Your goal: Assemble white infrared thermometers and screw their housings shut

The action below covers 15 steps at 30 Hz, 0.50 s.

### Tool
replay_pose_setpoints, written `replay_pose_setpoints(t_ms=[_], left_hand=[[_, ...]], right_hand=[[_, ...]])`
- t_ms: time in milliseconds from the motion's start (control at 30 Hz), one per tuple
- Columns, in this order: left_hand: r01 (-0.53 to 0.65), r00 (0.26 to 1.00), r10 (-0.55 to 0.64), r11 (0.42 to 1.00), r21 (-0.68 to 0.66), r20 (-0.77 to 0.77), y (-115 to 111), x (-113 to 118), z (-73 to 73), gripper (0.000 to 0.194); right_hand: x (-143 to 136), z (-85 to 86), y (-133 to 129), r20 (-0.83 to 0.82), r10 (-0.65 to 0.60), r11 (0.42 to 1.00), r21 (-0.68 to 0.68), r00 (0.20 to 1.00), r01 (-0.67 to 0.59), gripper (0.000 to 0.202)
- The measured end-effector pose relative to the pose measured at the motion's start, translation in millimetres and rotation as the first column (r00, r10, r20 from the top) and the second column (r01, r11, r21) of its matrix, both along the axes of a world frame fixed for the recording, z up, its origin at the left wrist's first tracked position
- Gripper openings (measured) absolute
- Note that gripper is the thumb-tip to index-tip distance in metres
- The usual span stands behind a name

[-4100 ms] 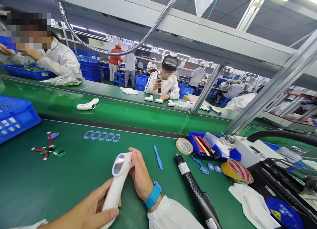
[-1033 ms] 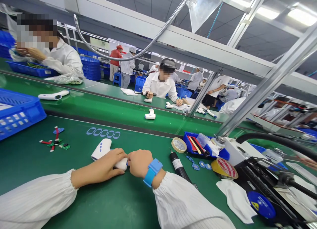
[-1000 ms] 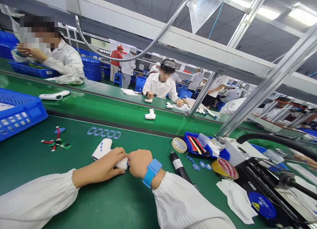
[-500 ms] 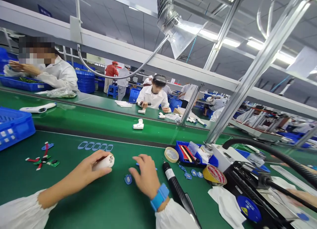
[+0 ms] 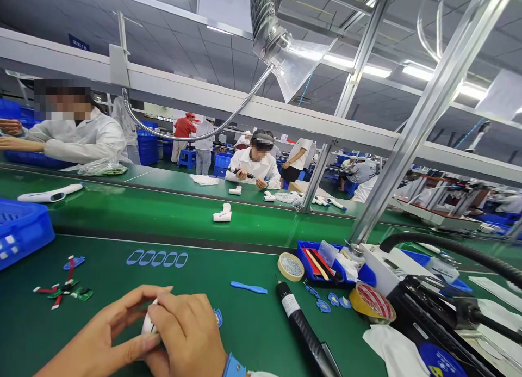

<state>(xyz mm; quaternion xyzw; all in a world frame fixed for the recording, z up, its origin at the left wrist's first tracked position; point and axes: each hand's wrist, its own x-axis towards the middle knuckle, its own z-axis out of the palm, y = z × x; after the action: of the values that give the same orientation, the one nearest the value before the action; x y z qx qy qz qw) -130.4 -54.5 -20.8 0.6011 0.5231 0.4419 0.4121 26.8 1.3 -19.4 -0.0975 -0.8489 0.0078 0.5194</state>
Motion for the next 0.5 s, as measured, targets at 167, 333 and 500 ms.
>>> replay_pose_setpoints(t_ms=[167,333,500], left_hand=[[-0.142,0.989,0.143,0.990,0.012,-0.045,-11.3,6.3,8.3,0.059],[-0.073,0.985,0.073,0.997,0.006,-0.157,-16.6,-7.1,10.9,0.060],[0.013,0.900,-0.022,1.000,-0.023,-0.435,-31.7,-33.0,-10.9,0.063]], right_hand=[[2.5,3.5,0.7,0.066,-0.007,0.997,0.082,0.998,0.001,0.028],[-2.2,9.1,-1.5,0.082,-0.020,0.996,0.090,0.996,0.013,0.028],[-9.9,10.4,-7.1,-0.044,-0.061,0.993,0.098,0.997,0.065,0.022]])
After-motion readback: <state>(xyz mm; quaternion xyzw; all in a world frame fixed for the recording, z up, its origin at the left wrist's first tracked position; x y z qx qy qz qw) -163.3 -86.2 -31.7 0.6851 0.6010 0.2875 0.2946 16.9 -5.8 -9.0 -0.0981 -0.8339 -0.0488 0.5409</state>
